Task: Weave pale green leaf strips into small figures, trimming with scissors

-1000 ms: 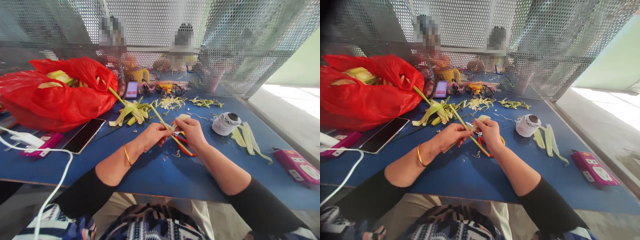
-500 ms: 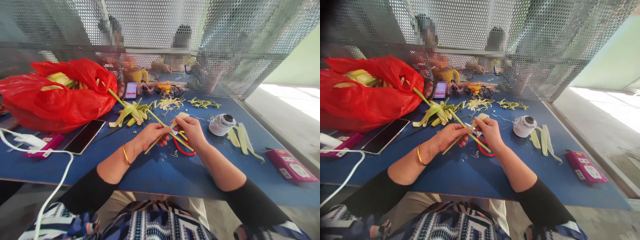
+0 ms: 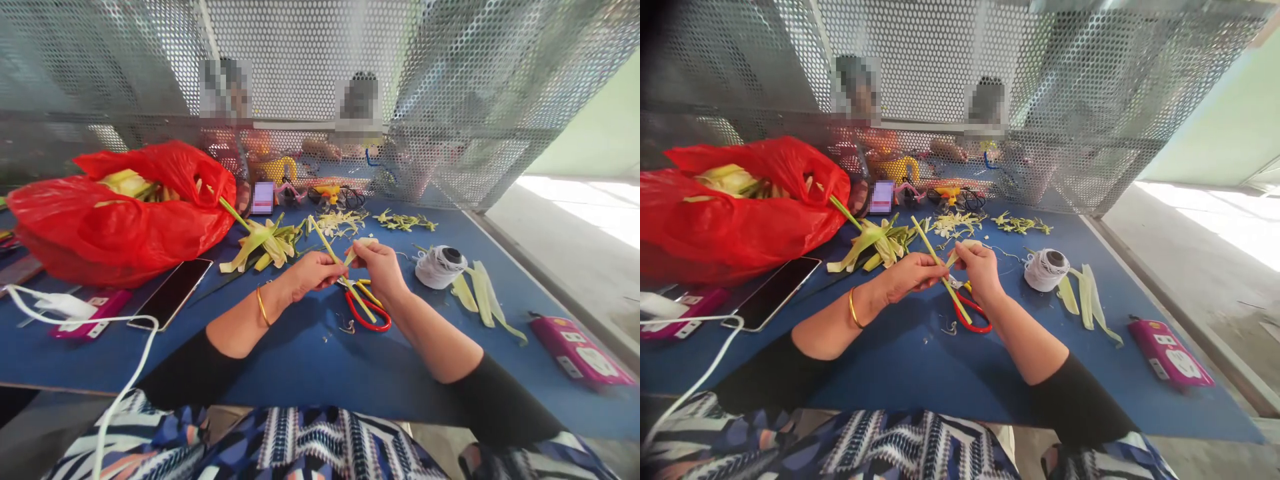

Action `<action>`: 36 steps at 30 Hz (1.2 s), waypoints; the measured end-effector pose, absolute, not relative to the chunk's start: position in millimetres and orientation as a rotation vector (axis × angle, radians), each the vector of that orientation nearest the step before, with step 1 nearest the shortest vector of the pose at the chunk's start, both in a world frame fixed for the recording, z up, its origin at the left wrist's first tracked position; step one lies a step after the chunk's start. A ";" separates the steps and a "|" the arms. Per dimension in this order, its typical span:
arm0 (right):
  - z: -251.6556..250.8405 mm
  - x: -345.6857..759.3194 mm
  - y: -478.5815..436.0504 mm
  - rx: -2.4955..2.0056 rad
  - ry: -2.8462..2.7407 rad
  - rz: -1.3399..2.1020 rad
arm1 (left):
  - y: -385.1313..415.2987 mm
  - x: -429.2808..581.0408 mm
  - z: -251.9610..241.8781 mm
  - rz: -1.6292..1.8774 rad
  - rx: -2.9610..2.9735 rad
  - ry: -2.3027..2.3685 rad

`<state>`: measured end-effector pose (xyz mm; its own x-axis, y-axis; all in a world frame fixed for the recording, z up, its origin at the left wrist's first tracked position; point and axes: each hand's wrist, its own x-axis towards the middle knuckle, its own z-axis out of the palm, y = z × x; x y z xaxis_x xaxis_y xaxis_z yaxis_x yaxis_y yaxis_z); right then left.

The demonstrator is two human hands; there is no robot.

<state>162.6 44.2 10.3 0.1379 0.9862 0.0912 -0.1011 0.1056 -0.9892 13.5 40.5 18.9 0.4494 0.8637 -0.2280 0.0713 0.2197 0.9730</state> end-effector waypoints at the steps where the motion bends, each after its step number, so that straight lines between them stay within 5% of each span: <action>1: 7.1 161.8 44.6 -1.122 -1.074 1.093 | 40.7 12.2 16.9 0.675 1.232 0.975; 7: 3.7 180.6 46.5 -1.346 -1.410 0.979 | 41.6 8.0 14.5 0.677 1.100 0.976; 13: 24.3 185.6 30.0 -1.405 -1.667 0.368 | 38.4 8.4 14.0 0.624 1.194 0.977; 21: -2.0 164.6 31.8 -1.330 -1.520 0.865 | 29.1 20.1 2.6 0.552 1.361 0.962; 30: 20.0 172.8 16.8 -1.192 -1.689 0.046 | 44.0 11.9 8.5 0.893 0.868 0.931; 36: -10.5 154.4 18.3 -1.362 -1.844 0.722 | 47.3 13.2 5.5 1.030 0.781 0.815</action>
<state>154.4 18.3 -10.5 -0.1808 0.9586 0.2201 0.5545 0.2842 -0.7822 13.2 47.3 5.5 0.2923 0.9345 -0.2031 -0.4125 0.3148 0.8548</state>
